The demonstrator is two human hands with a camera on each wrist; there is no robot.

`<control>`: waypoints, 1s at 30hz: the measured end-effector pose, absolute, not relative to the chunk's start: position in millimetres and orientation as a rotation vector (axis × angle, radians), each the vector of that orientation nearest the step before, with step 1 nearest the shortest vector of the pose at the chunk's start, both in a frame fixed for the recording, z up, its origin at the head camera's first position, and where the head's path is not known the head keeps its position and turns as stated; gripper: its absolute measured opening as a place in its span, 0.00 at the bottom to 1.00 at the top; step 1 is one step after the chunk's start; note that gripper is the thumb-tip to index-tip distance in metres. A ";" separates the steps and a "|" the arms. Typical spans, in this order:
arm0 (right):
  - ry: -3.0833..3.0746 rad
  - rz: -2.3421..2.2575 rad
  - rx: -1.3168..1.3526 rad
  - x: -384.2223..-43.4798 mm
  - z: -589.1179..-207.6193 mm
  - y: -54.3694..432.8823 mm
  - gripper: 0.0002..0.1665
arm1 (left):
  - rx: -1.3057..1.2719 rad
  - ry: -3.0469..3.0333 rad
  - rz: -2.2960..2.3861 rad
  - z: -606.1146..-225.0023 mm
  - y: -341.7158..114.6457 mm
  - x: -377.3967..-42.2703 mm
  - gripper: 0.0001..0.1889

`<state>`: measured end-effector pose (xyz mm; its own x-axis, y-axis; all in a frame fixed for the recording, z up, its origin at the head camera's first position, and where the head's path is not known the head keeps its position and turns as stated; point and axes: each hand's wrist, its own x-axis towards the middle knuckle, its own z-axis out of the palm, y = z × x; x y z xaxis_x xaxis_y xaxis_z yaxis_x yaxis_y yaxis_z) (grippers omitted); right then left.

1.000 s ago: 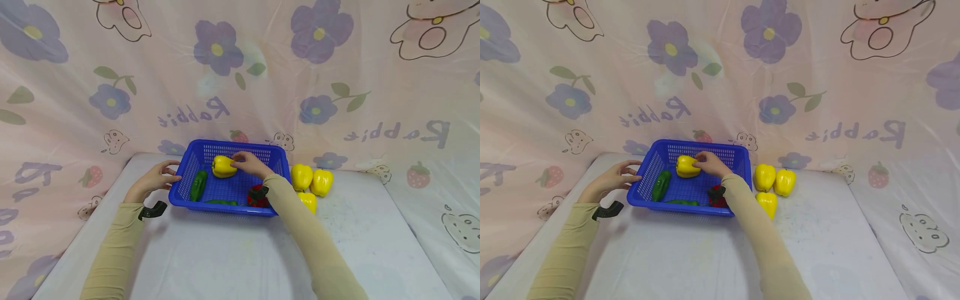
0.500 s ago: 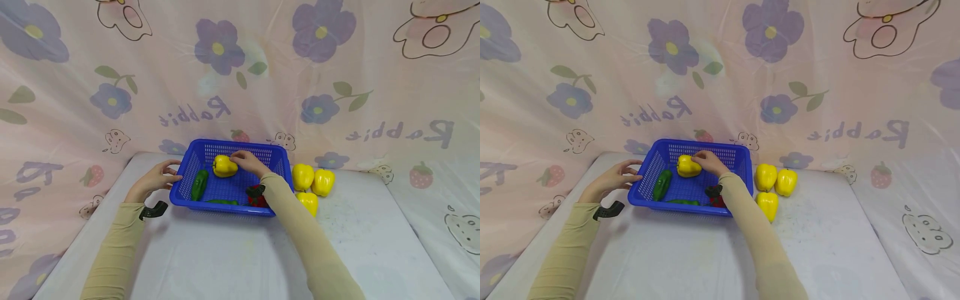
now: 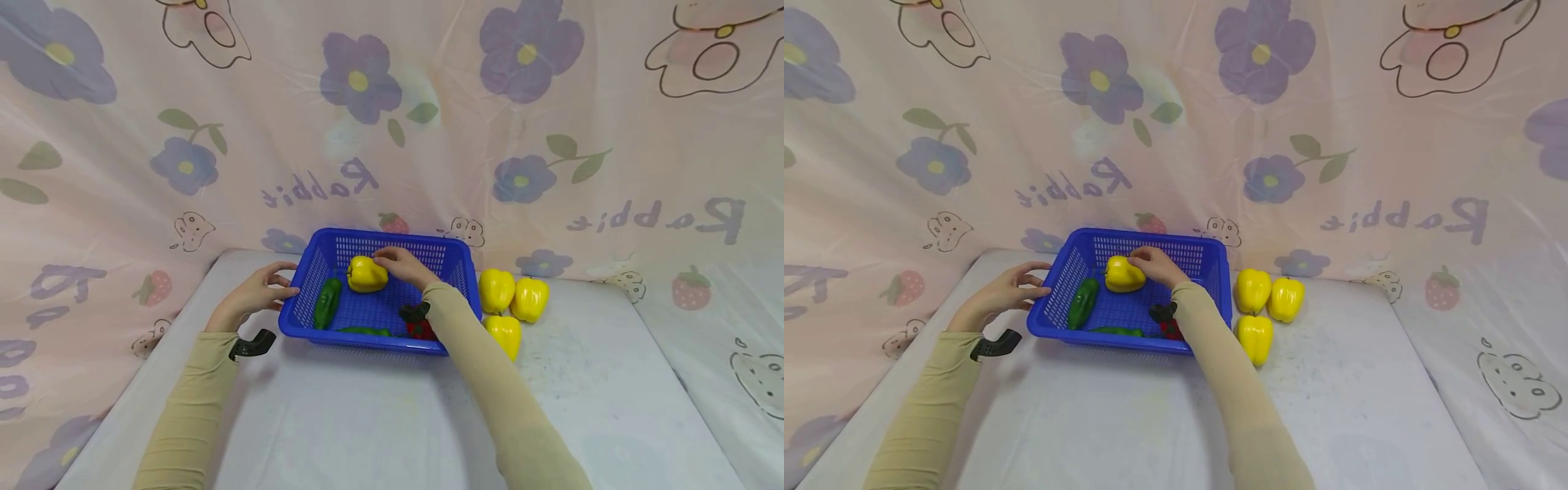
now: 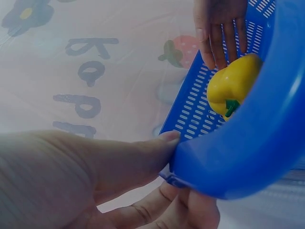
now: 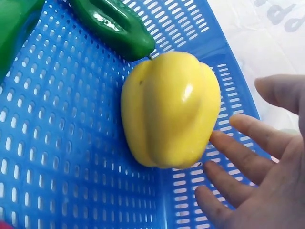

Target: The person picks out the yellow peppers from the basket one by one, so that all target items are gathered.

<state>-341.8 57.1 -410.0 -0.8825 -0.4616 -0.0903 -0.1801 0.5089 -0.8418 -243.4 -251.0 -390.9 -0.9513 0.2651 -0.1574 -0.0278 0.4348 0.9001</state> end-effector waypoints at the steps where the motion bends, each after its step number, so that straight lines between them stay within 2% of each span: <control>1: 2.452 -1.313 -0.540 -341.2 -409.6 56.7 0.26 | 0.206 2.415 1.523 -390.6 -250.8 -243.4 0.33; 12: 2.458 -1.210 -0.627 -334.0 -411.4 49.9 0.27 | 0.220 2.417 1.525 -392.8 -252.8 -244.3 0.33; 23: 2.357 -1.206 -0.546 -329.4 -417.1 48.7 0.28 | 0.198 2.405 1.517 -396.1 -250.2 -245.5 0.32; 30: 2.316 -1.193 -0.537 -324.5 -417.5 42.1 0.33 | 0.221 2.404 1.520 -392.9 -250.6 -243.3 0.33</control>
